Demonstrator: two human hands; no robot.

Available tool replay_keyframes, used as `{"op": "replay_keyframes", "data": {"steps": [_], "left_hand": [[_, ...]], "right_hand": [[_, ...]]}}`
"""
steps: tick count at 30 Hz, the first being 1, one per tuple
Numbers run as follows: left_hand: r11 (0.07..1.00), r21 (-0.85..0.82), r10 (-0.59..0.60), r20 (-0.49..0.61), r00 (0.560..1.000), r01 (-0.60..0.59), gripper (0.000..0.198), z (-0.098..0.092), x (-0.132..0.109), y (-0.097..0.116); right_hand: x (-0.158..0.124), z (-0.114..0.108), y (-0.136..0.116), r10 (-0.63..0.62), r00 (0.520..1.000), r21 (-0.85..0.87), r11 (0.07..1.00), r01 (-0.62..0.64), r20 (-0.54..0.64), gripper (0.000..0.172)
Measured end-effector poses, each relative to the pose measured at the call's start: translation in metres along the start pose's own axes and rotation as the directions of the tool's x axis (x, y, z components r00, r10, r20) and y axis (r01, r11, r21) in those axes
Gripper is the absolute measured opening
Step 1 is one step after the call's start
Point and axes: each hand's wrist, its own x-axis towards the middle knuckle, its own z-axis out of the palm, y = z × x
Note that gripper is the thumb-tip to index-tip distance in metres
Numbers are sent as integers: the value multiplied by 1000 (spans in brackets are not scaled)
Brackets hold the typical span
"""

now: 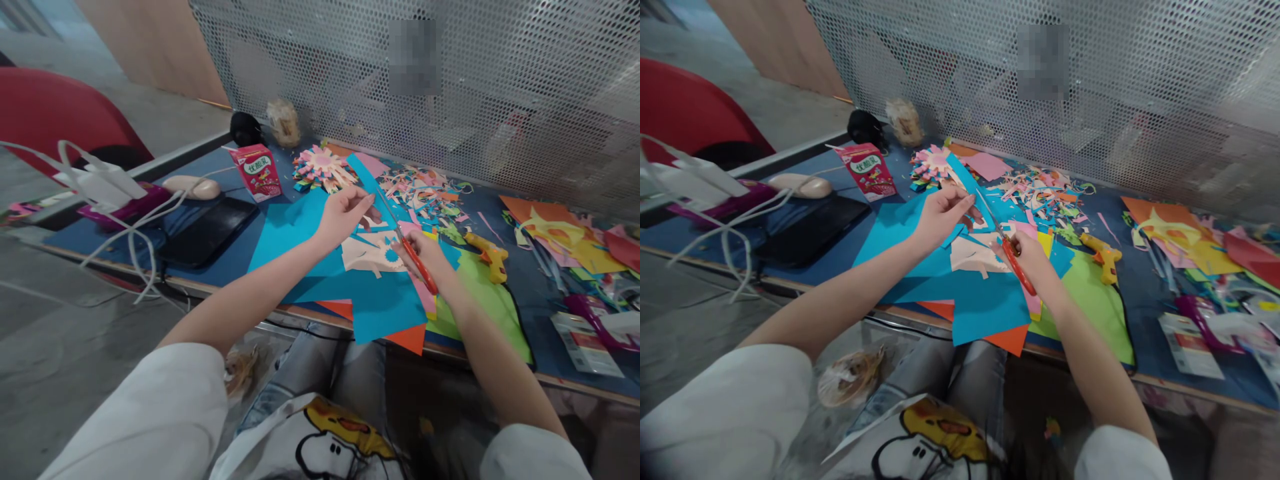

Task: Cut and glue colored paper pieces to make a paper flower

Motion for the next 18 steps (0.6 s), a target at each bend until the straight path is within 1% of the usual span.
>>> {"op": "replay_keyframes", "data": {"steps": [4, 9, 15, 18], "left_hand": [[1000, -2, -24, 8, 1000, 24, 29, 2, -1, 0], [1000, -6, -26, 16, 1000, 26, 24, 1, -1, 2], [997, -1, -81, 78, 994, 81, 23, 2, -2, 1], [997, -1, -81, 87, 993, 81, 22, 2, -2, 1]], "right_hand": [[0, 0, 1, 14, 1000, 18, 1000, -14, 7, 47], [0, -1, -1, 27, 1000, 9, 1000, -27, 6, 47], [-1, 1, -2, 6, 1000, 26, 1000, -6, -2, 48], [0, 1, 0, 3, 1000, 26, 1000, -3, -6, 48]]}}
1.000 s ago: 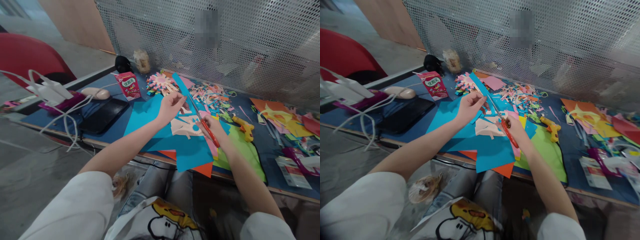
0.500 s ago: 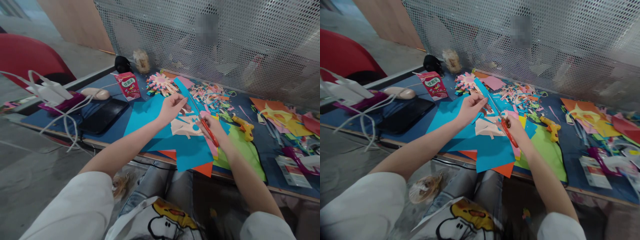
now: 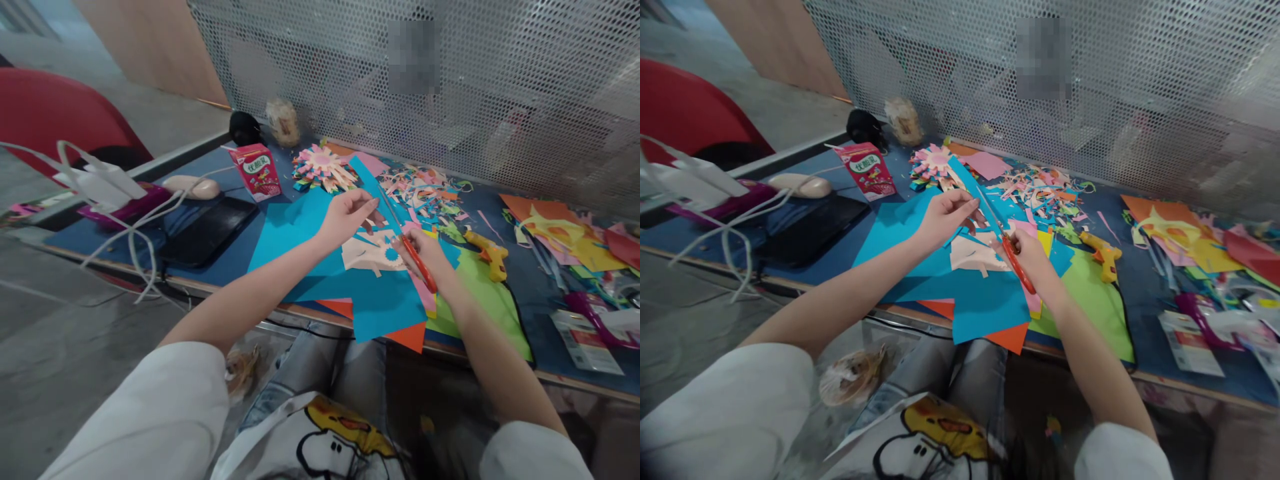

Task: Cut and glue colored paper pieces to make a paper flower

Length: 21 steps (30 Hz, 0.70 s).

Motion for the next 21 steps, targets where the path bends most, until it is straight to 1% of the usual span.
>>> {"op": "replay_keyframes", "data": {"steps": [5, 11, 15, 18, 21], "left_hand": [[1000, -7, 6, 6, 1000, -6, 23, 1, -1, 1], [999, 33, -6, 52, 999, 4, 32, 3, -4, 1], [1000, 2, 1, 66, 998, -1, 37, 2, -3, 0], [1000, -20, -22, 53, 998, 23, 37, -1, -1, 0], [998, -45, -35, 16, 999, 35, 33, -4, 2, 1]], "right_hand": [[1, 0, 1, 9, 1000, 2, 1000, -9, 3, 48], [1, 0, 1, -1, 1000, 25, 1000, 1, 12, 47], [1, 0, 1, 12, 1000, 16, 1000, -13, 2, 47], [0, -1, -1, 19, 1000, 15, 1000, -19, -4, 45], [-1, -1, -2, 23, 1000, 18, 1000, -23, -5, 45]]}}
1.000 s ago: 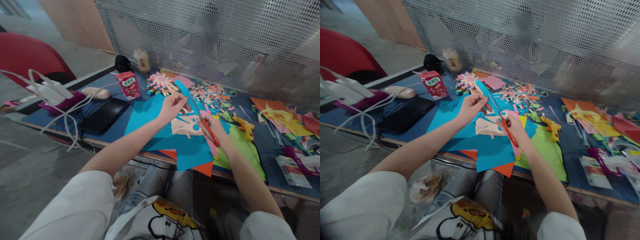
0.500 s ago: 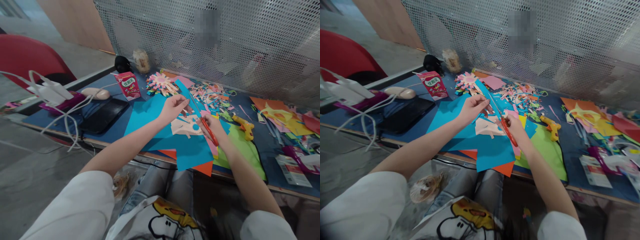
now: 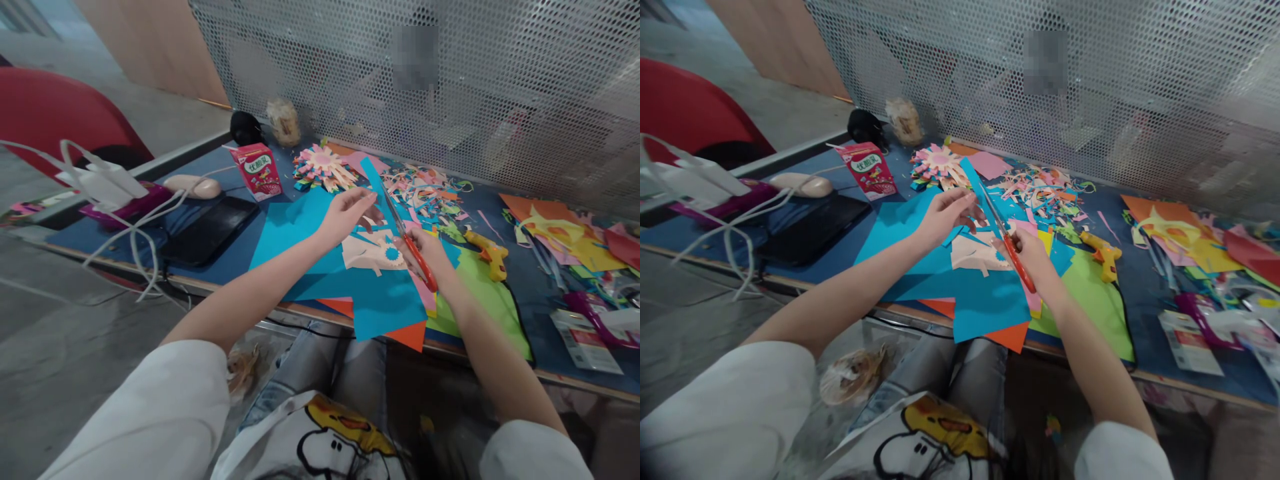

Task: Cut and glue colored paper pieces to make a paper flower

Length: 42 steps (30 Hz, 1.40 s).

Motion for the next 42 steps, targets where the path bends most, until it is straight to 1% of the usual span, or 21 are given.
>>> {"op": "replay_keyframes", "data": {"steps": [4, 9, 14, 23, 29, 33, 36, 42], "left_hand": [[998, 19, 56, -57, 997, -55, 27, -2, 3, -1], [992, 58, 116, -68, 991, -112, 22, 0, 4, -4], [987, 69, 152, -119, 981, -144, 18, 1, 3, -4], [981, 101, 174, -90, 981, -164, 18, -2, 2, -5], [986, 80, 156, -101, 983, -148, 21, 0, 2, -3], [984, 60, 170, -57, 984, -166, 22, 0, 2, -5], [984, 76, 164, -27, 986, -162, 22, 1, 0, -6], [985, 95, 149, -37, 988, -145, 24, 1, 0, -5]], "right_hand": [[1, 1, 0, 9, 1000, 5, 1000, -9, 10, 48], [-1, 1, -1, 9, 999, 8, 1000, -10, 34, 48], [-3, 1, -3, -28, 999, -4, 1000, 29, 33, 48], [0, 1, -1, -63, 998, -55, 996, 63, -1, 47], [0, 3, 1, -18, 1000, -45, 999, 19, 18, 48], [-1, 1, -2, -14, 1000, -27, 1000, 15, 19, 50], [-2, 0, -4, -21, 1000, -3, 1000, 21, 22, 50], [-1, 1, -3, 7, 1000, -20, 1000, -7, 20, 50]]}}
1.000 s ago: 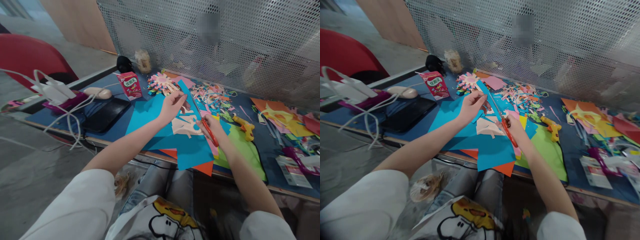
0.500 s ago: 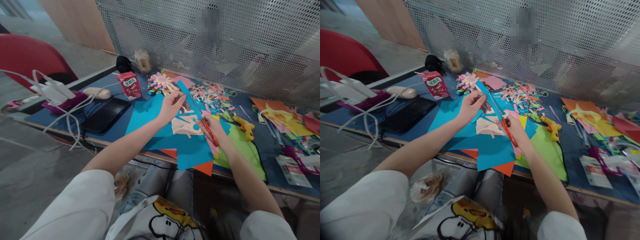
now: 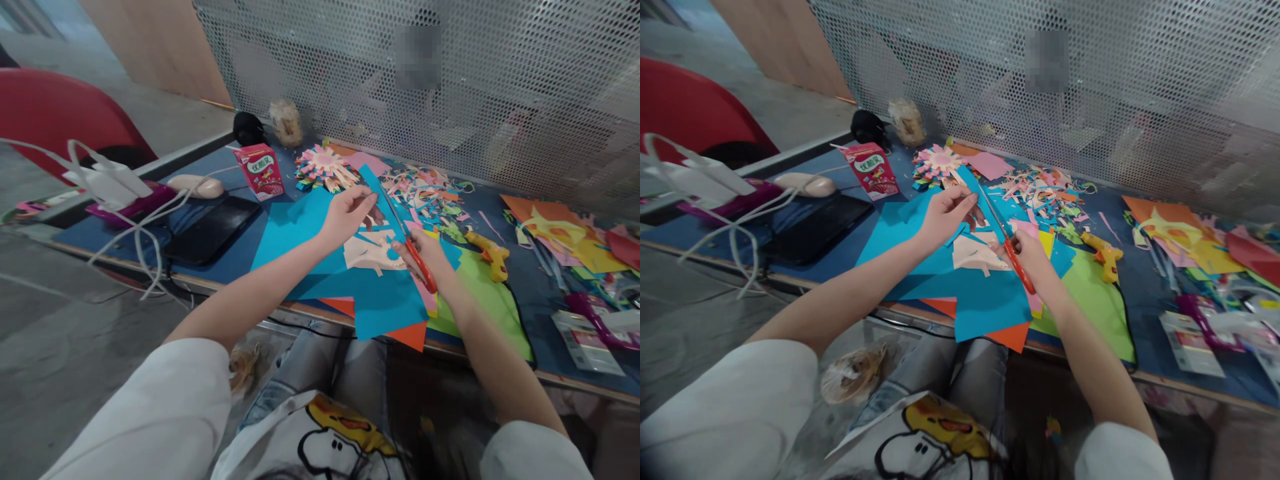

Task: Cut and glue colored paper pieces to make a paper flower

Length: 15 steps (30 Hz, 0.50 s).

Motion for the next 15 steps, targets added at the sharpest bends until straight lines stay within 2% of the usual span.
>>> {"op": "replay_keyframes", "data": {"steps": [7, 12, 15], "left_hand": [[1000, 15, -12, 62, 998, 11, 23, 2, -3, -1], [1000, -2, 23, 76, 997, -23, 25, 1, -3, -1], [1000, -7, 14, 78, 997, -13, 25, 2, -3, 0]], "right_hand": [[-2, -1, -2, -73, 997, 72, 995, 72, 17, 51], [-3, -2, -4, -95, 995, 4, 995, 95, -13, 51], [-3, -2, -5, -79, 997, 19, 997, 79, -2, 51]]}}
